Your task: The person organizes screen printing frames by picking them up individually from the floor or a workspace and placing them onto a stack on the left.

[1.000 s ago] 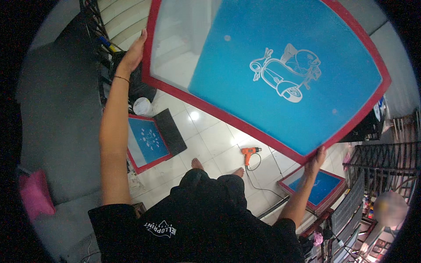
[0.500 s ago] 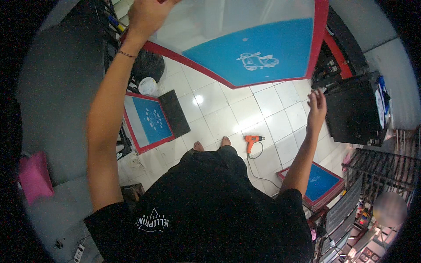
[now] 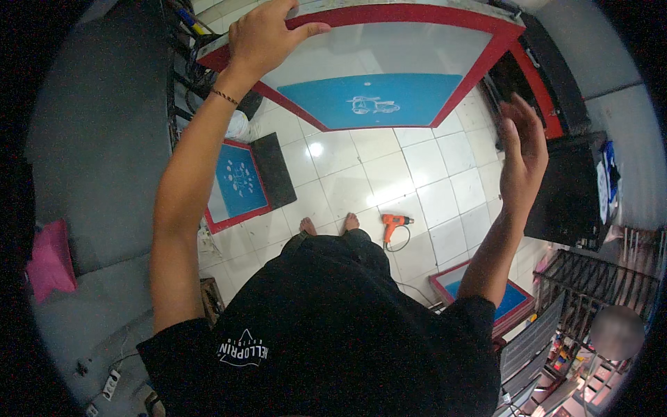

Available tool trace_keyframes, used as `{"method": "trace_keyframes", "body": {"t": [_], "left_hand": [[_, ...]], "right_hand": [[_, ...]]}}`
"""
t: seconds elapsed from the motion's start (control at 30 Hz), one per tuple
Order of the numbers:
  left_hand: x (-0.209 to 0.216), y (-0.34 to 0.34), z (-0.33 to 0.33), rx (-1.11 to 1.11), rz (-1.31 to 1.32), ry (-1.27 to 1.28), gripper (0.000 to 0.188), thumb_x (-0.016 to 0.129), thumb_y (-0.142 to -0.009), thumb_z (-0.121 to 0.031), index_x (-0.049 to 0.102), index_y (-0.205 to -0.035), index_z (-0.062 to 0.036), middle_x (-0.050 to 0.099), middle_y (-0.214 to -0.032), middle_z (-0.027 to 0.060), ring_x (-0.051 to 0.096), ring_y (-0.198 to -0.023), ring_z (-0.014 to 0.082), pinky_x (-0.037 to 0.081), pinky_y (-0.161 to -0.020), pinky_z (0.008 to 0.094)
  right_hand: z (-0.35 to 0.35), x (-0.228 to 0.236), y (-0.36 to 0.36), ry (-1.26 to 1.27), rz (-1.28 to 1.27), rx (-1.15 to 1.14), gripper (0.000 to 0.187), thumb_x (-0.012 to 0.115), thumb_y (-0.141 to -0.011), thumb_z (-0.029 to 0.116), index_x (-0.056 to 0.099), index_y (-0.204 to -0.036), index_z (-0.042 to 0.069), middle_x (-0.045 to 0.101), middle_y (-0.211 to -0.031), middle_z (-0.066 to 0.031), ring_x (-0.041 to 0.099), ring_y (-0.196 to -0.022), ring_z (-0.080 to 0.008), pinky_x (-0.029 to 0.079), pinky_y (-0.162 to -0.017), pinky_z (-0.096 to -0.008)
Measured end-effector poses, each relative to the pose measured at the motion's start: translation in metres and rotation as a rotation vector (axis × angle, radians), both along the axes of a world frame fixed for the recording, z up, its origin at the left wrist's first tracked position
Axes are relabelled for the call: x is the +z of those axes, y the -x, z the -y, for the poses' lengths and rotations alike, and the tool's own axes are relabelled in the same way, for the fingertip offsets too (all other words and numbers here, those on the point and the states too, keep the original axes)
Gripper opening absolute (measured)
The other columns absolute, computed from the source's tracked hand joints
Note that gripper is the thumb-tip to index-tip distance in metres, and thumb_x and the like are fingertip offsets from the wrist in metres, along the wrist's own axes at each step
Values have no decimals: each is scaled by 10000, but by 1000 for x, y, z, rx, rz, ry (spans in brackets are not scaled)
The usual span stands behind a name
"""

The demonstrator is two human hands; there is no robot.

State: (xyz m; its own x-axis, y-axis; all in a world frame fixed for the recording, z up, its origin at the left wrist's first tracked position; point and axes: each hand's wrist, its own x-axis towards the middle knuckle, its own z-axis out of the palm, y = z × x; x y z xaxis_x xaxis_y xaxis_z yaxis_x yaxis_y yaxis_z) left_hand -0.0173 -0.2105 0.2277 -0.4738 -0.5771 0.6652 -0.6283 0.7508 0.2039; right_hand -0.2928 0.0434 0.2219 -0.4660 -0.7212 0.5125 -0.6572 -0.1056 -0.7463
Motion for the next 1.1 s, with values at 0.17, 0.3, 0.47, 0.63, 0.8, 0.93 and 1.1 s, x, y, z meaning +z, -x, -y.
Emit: {"method": "trace_keyframes", "body": {"t": [0.17,0.3,0.47,0.63,0.8,0.93,1.1], "left_hand": [[1,15,-8,-132,45,52,510,713,-720,-534,576,-801,-50,624,-772,131,630,-756,341,486,-649,454],[13,51,-19,-312,92,155,477,725,-695,-492,590,-803,-47,625,-769,101,625,-828,288,473,-755,398],[6,72,-26,-357,-5,356,454,719,-710,-491,632,-846,-67,634,-807,75,566,-987,294,414,-891,407],[-16,-21,-43,-320,-168,216,417,719,-818,-352,632,-1088,-46,641,-1054,107,587,-991,272,450,-875,361],[-107,-122,-63,91,-374,-365,236,662,-869,-186,633,-1029,-16,651,-999,130,603,-962,280,458,-854,362],[-168,-158,-98,291,-347,-638,237,592,-920,-210,631,-1018,3,659,-973,154,624,-928,285,468,-837,365],[-255,-200,-145,352,-293,-866,254,577,-931,-226,626,-1000,13,670,-956,173,642,-909,284,484,-800,361]], "right_hand": [[86,39,-43,143,-808,83,559,728,-808,340,555,-1270,77,581,-1248,-135,530,-1192,-301,424,-989,-416],[134,29,-23,-138,-1182,0,602,737,-747,471,573,-1192,100,599,-1136,-123,550,-1097,-300,461,-889,-421],[118,-24,-8,-126,-847,100,471,761,-718,431,596,-941,50,596,-828,-139,592,-822,-323,471,-706,-429],[66,-90,17,-313,-585,-126,454,794,-719,385,573,-874,20,558,-770,-161,540,-710,-326,418,-638,-404],[39,-102,16,-301,-370,-148,424,777,-791,299,524,-896,-24,500,-753,-116,483,-690,-219,406,-632,-320],[27,-106,15,-288,-333,-165,411,775,-796,296,546,-911,-24,534,-766,-116,501,-681,-199,416,-631,-299],[25,-106,12,-234,-304,-147,387,762,-815,295,549,-893,-19,553,-766,-103,490,-667,-171,412,-612,-290]]}}
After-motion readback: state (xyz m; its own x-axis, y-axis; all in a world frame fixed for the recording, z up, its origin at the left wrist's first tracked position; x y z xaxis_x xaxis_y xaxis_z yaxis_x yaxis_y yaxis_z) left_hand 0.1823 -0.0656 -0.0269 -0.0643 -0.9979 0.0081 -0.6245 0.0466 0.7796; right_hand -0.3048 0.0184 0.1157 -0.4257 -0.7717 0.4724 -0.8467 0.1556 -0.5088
